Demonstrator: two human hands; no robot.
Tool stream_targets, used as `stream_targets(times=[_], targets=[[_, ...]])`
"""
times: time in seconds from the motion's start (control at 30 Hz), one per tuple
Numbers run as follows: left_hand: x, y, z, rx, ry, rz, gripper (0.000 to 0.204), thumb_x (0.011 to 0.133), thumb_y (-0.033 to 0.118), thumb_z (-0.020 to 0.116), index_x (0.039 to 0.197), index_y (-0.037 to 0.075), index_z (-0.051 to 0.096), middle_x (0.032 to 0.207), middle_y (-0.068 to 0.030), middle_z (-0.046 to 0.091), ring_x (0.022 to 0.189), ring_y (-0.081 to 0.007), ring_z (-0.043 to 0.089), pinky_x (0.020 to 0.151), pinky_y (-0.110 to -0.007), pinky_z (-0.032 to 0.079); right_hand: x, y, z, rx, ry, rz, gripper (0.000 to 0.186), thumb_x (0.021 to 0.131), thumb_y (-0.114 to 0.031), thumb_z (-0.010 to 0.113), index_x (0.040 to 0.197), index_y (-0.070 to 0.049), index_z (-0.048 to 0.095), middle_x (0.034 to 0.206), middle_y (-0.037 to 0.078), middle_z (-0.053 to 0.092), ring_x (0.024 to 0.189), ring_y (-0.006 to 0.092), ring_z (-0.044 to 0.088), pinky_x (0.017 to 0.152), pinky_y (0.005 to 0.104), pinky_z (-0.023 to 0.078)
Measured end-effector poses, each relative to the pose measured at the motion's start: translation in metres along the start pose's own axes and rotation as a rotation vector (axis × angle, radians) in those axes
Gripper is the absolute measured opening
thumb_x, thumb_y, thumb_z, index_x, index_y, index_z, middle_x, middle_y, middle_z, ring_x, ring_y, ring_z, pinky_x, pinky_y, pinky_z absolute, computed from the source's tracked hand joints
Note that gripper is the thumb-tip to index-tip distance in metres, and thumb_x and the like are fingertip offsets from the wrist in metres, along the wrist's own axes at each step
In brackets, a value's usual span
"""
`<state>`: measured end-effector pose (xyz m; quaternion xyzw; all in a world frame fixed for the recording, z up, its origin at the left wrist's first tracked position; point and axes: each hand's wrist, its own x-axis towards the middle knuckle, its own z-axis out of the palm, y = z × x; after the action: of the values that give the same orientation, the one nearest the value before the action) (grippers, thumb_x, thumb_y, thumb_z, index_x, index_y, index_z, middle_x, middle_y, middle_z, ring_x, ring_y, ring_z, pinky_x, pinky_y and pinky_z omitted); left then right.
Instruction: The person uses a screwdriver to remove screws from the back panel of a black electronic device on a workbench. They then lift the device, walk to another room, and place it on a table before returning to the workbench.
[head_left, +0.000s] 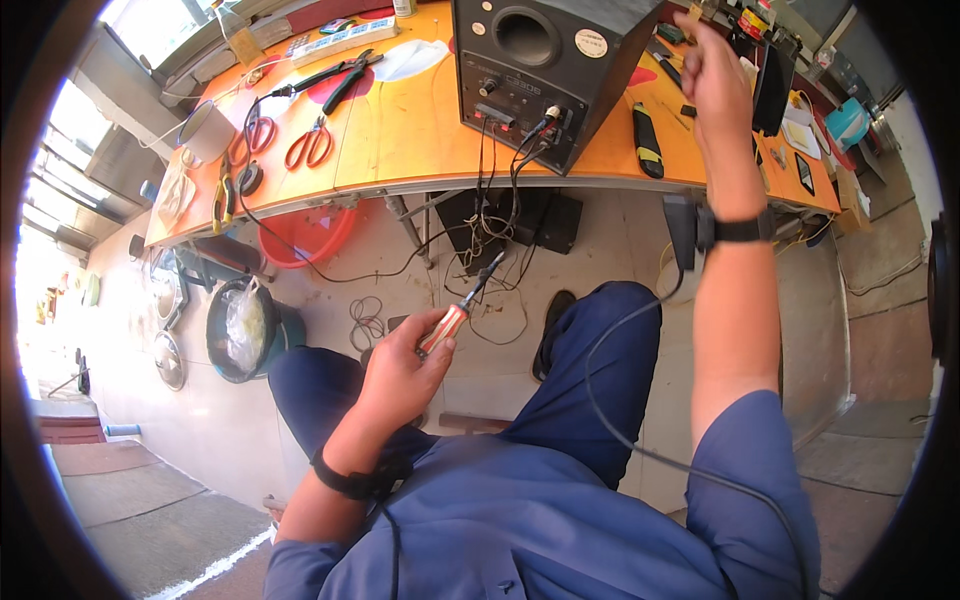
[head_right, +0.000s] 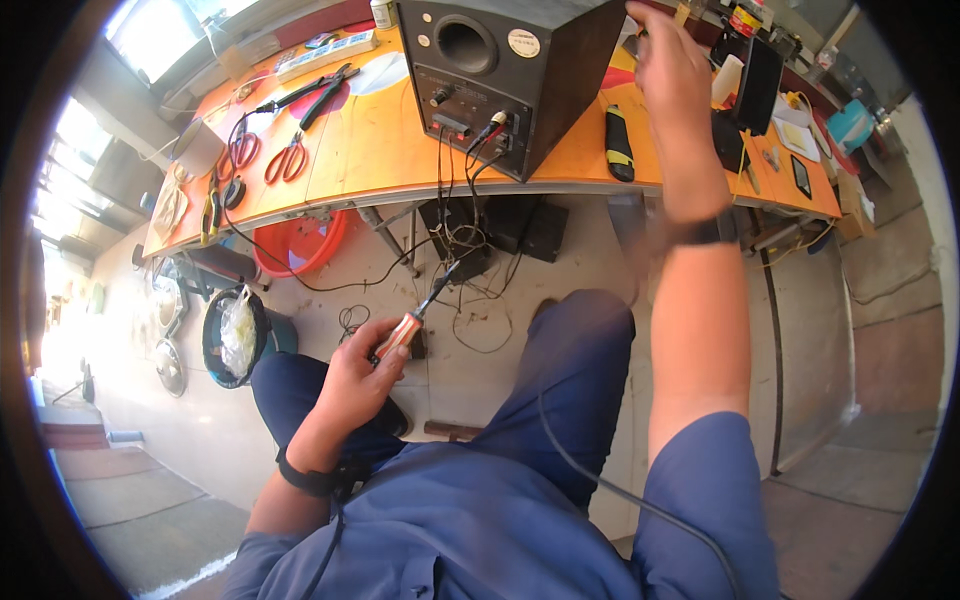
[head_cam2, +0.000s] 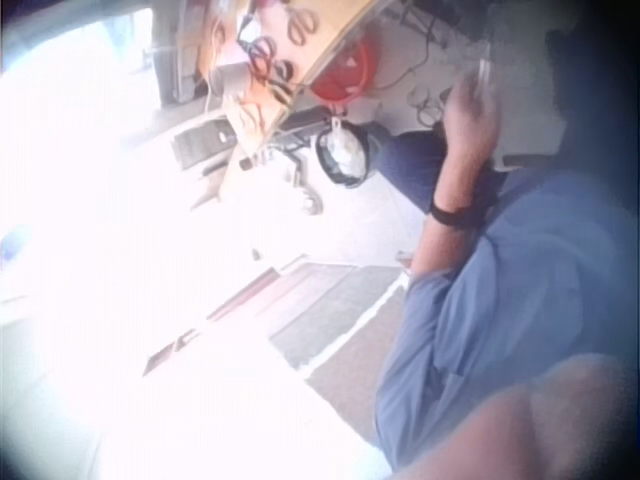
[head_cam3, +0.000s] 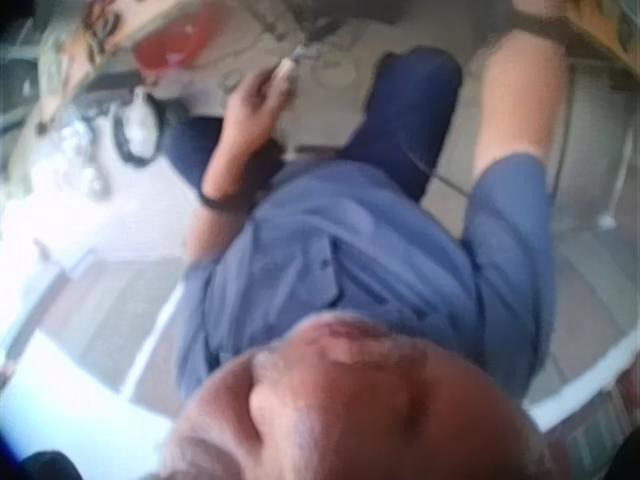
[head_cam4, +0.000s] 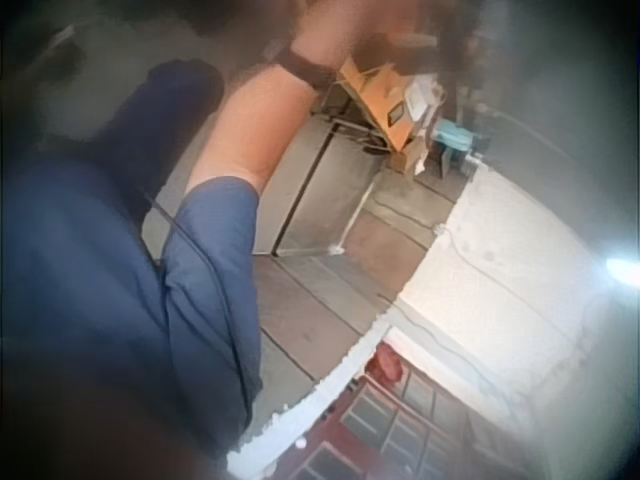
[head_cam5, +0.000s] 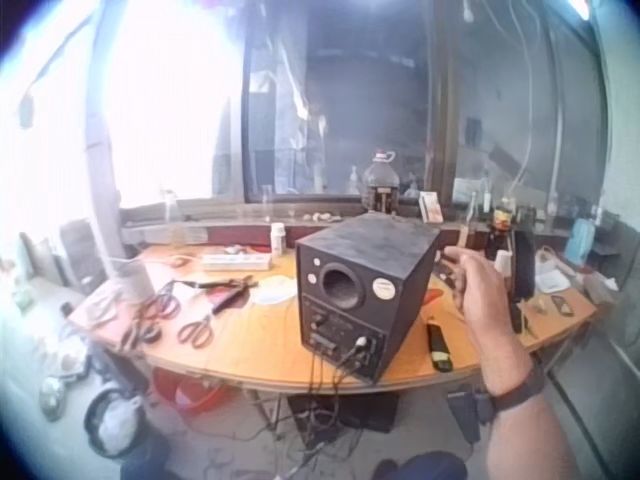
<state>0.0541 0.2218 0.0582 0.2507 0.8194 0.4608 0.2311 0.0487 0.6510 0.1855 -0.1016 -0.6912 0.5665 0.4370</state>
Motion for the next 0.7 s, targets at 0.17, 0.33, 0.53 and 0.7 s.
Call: stream_targets(times=[0.17,0.33,0.53,0.7], targets=[[-0.02,-0.011,-0.014,-0.149,0.025,-0.091,0.035,0.096,0.012,0.067,0.129,-0.001,0.062,0.092,-0.0053,0.07,0.073,-0.0092,0.063,0.069,-0.027,0.053,-0.1,0.027,-0.015,0.209,0.002,0.403,0.03,0.098,-0.004,0.047,0.124,-0.002,0.063,0.091,0.001,0.062,0.072,0.0112,0.06,0.067,0.0239,0.051],[-0.022,-0.021,-0.023,-0.296,0.031,-0.172,0.046,0.093,0.01,0.069,0.136,-0.001,0.056,0.103,-0.0045,0.067,0.083,-0.0113,0.064,0.073,-0.025,0.052,-0.19,0.043,0.004,0.373,-0.188,0.738,0.026,0.097,0.002,0.047,0.116,-0.001,0.063,0.096,0.007,0.067,0.081,0.0165,0.069,0.072,0.0267,0.058],[-0.009,-0.029,-0.029,-0.32,0.112,-0.063,0.059,0.086,0.005,0.07,0.142,-0.003,0.052,0.124,-0.0096,0.063,0.117,-0.0173,0.058,0.104,-0.031,0.044,-0.223,0.056,0.04,0.461,-0.305,0.901,0.023,0.098,-0.001,0.048,0.116,-0.002,0.063,0.101,0.007,0.067,0.086,0.0167,0.069,0.077,0.0276,0.058],[-0.003,-0.02,-0.029,-0.413,0.06,-0.082,0.055,0.091,0.003,0.063,0.144,-0.003,0.048,0.11,-0.0075,0.063,0.088,-0.0138,0.067,0.064,-0.023,0.052,-0.231,0.07,0.061,0.514,-0.344,0.995,0.024,0.1,0.002,0.047,0.118,-0.002,0.061,0.114,0.012,0.069,0.103,0.0234,0.071,0.091,0.0331,0.06]])
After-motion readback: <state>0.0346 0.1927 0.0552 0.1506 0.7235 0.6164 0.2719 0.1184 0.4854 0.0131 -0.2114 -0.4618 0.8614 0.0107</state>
